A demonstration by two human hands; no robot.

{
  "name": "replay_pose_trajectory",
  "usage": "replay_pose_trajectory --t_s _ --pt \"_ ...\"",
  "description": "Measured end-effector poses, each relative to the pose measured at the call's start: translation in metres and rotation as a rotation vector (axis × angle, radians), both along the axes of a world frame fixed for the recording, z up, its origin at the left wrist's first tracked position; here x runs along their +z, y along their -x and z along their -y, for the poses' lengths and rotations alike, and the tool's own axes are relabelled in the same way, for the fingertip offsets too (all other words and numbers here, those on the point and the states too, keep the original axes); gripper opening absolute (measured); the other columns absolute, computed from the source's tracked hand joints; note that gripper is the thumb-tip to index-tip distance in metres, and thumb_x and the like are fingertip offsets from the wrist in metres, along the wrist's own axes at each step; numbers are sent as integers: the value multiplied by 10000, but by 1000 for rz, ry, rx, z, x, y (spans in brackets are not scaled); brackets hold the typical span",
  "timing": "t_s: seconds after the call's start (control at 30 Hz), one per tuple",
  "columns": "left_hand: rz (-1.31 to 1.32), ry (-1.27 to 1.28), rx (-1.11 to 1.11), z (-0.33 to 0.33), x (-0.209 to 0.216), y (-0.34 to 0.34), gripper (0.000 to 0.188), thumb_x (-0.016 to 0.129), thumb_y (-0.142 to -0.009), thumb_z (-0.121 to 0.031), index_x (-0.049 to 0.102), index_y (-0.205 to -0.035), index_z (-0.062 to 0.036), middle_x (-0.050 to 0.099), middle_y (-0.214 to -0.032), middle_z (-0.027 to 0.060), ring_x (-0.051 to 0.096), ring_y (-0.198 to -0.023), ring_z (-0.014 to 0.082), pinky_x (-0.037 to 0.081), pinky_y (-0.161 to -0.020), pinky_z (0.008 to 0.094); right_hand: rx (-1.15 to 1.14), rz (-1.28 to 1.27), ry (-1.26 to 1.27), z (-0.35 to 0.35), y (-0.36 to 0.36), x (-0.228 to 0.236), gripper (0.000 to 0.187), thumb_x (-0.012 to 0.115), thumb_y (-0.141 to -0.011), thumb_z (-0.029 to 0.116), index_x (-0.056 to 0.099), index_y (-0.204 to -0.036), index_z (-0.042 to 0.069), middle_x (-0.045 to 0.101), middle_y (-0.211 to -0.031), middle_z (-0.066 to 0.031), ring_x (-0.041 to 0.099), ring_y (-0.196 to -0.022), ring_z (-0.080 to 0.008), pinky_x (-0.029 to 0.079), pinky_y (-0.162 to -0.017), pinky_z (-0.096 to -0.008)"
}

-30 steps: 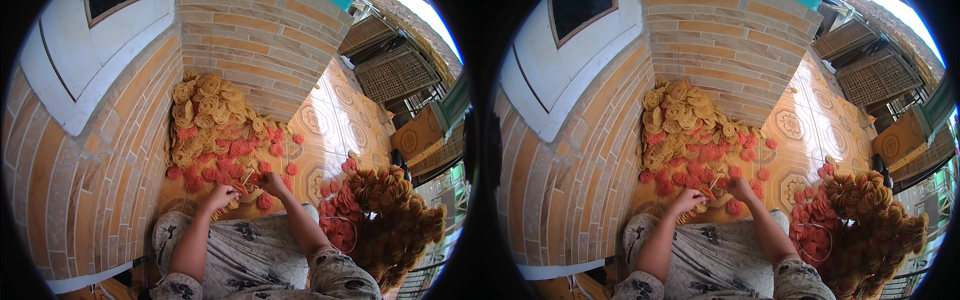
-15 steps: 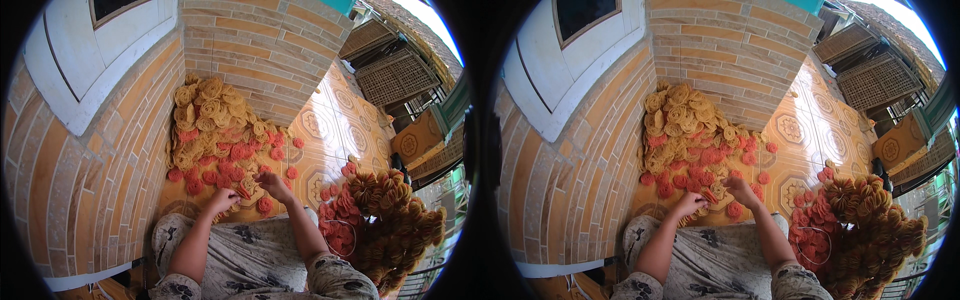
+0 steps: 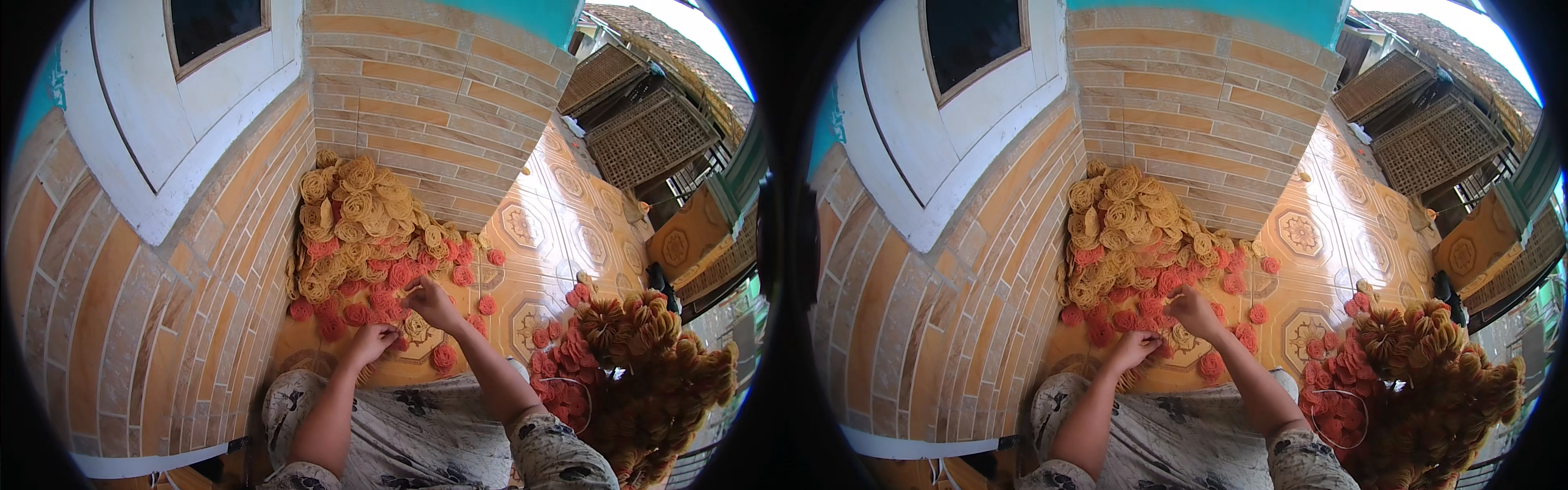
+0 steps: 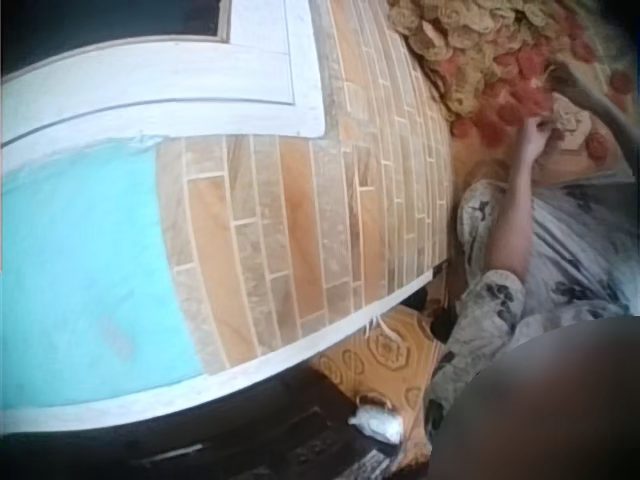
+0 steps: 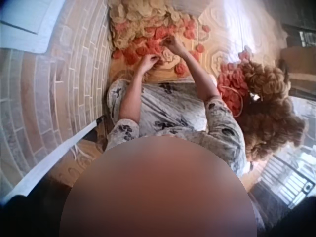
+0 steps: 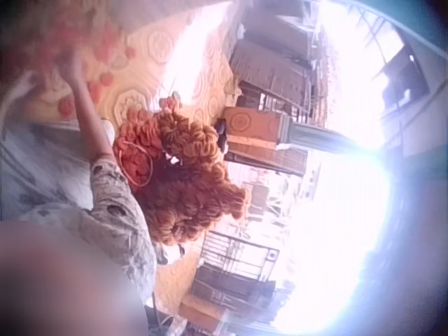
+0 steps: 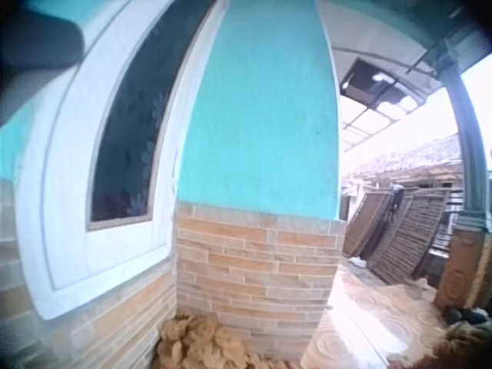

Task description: The person sits on the floor and assembles decorative items by threading yellow and red coiled pieces onto thin sticks. They pick up coils from piles on the floor, slide them onto sticks, and place the assembled items back into a pile.

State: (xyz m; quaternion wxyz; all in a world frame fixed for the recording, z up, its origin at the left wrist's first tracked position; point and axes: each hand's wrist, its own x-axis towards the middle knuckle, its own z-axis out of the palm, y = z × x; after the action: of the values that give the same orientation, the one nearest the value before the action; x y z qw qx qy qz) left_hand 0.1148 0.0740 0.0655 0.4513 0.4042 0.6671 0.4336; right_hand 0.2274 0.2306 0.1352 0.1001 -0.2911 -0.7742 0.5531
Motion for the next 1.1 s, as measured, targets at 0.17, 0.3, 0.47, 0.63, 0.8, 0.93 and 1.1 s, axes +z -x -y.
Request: replay_pose_trajectory --t_s 0.17,0.3,0.47,0.63,0.8,0.93,1.1 --pt "133 -3 51 2 -9 8 193 536 -958 -152 598 -993 28 710 -932 111 673 -872 172 493 -781 293 -186 -239 -910 -33 95 71 453 676 -848 358 552 -1181 78 477 -1339 -157 456 -1237 -343 356 -988 -512" --pt "189 -37 32 1 -25 7 156 506 -974 -135 542 -1004 14 699 -928 105 659 -884 177 487 -803 305 -158 23 -1150 -45 170 103 746 593 -797 623 445 -1397 205 300 -1509 -134 236 -1399 -404 202 -1090 -620" --pt "18 16 -10 2 -29 7 157 495 -964 -106 584 -1012 15 687 -955 118 646 -902 191 484 -816 307 -78 206 -1093 -39 160 81 736 589 -782 650 430 -1400 284 309 -1503 -131 225 -1398 -423 236 -1086 -616" --pt "-243 150 -101 2 -26 -2 193 566 -928 -145 663 -1033 -15 694 -935 113 657 -864 203 490 -787 331 -200 111 -978 -44 94 21 719 670 -780 514 437 -1400 232 328 -1487 -134 285 -1366 -428 289 -1083 -561" --pt "-123 177 -281 0 -27 -10 229 622 -911 -222 676 -1005 -20 700 -945 96 652 -872 204 488 -780 333 -92 73 -915 -43 23 -56 545 666 -802 274 520 -1315 159 442 -1399 -144 406 -1266 -441 366 -1031 -505" --pt "-123 213 -278 3 -20 -19 207 596 -928 -202 669 -1039 -43 701 -935 62 645 -867 172 485 -774 322 -107 -55 -769 -43 -26 -76 379 622 -812 115 608 -1188 68 585 -1217 -152 557 -1112 -373 462 -927 -452" --pt "-100 176 -152 2 -10 -15 230 553 -958 -219 666 -1113 -92 705 -986 23 645 -914 162 485 -802 329 -540 -54 -347 -38 -62 -74 262 616 -888 78 601 -1136 -4 677 -941 -99 659 -858 -207 524 -768 -335"
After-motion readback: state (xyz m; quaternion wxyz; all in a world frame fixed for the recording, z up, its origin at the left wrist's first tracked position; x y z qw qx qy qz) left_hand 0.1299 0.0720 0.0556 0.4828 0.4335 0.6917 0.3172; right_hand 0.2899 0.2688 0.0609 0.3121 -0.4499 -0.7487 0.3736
